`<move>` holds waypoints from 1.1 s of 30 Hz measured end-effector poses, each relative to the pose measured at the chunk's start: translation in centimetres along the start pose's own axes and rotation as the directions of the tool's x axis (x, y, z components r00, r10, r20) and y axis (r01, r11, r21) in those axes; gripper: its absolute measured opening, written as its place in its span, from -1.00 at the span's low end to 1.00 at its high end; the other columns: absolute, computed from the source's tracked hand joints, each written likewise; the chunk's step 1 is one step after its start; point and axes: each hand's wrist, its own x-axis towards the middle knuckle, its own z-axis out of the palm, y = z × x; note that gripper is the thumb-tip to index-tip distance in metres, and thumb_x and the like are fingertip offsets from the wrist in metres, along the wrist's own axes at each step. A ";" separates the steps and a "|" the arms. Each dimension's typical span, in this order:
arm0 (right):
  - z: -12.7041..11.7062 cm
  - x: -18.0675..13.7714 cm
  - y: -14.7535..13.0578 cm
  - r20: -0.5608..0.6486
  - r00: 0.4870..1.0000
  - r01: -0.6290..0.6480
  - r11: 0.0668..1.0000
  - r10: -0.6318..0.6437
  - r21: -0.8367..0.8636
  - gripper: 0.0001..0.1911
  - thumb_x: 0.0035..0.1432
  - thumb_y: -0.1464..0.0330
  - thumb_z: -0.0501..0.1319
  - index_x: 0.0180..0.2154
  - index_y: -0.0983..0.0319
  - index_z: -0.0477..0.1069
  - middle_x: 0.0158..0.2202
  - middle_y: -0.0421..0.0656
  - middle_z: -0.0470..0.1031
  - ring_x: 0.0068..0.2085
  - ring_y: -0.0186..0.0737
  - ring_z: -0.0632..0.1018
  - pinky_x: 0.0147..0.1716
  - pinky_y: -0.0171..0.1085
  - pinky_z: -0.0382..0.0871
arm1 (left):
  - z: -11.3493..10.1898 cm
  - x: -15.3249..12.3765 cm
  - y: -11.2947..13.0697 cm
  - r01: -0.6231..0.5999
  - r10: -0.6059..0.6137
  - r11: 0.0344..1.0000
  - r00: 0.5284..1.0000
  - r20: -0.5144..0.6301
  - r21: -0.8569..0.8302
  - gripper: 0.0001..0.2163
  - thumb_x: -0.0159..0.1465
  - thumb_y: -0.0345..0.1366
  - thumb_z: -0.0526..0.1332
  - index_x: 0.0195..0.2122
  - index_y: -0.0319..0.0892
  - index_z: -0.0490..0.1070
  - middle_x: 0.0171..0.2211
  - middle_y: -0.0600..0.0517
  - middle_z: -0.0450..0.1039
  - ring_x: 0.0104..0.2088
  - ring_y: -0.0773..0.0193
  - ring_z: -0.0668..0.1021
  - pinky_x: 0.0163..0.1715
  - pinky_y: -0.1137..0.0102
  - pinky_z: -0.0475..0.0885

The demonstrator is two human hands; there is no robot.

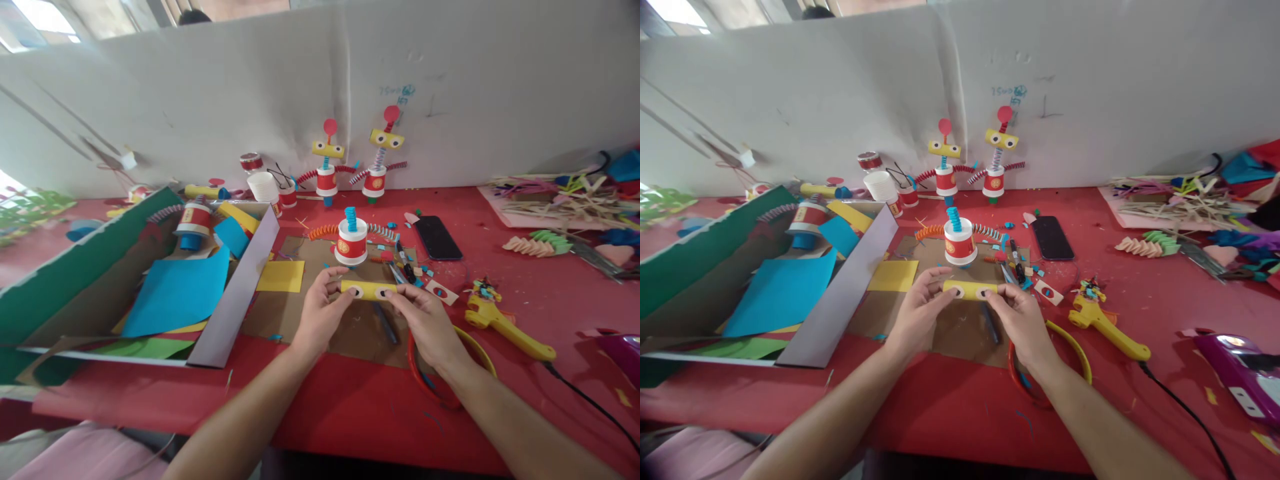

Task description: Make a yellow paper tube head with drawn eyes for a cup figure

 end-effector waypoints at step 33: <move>-0.1 0.0 0.0 0.025 1.000 0.012 0.998 -0.013 0.063 -0.77 -0.04 0.17 0.35 -0.49 0.20 0.48 -0.47 -0.22 0.49 -0.39 -0.27 0.41 -0.38 -0.30 0.23 | 0.0 0.0 0.2 -0.012 0.013 0.997 1.000 0.008 -0.081 -0.58 0.06 -0.24 0.38 -0.08 -0.17 0.34 -0.47 0.09 0.47 -0.44 0.36 0.49 -0.39 0.47 0.32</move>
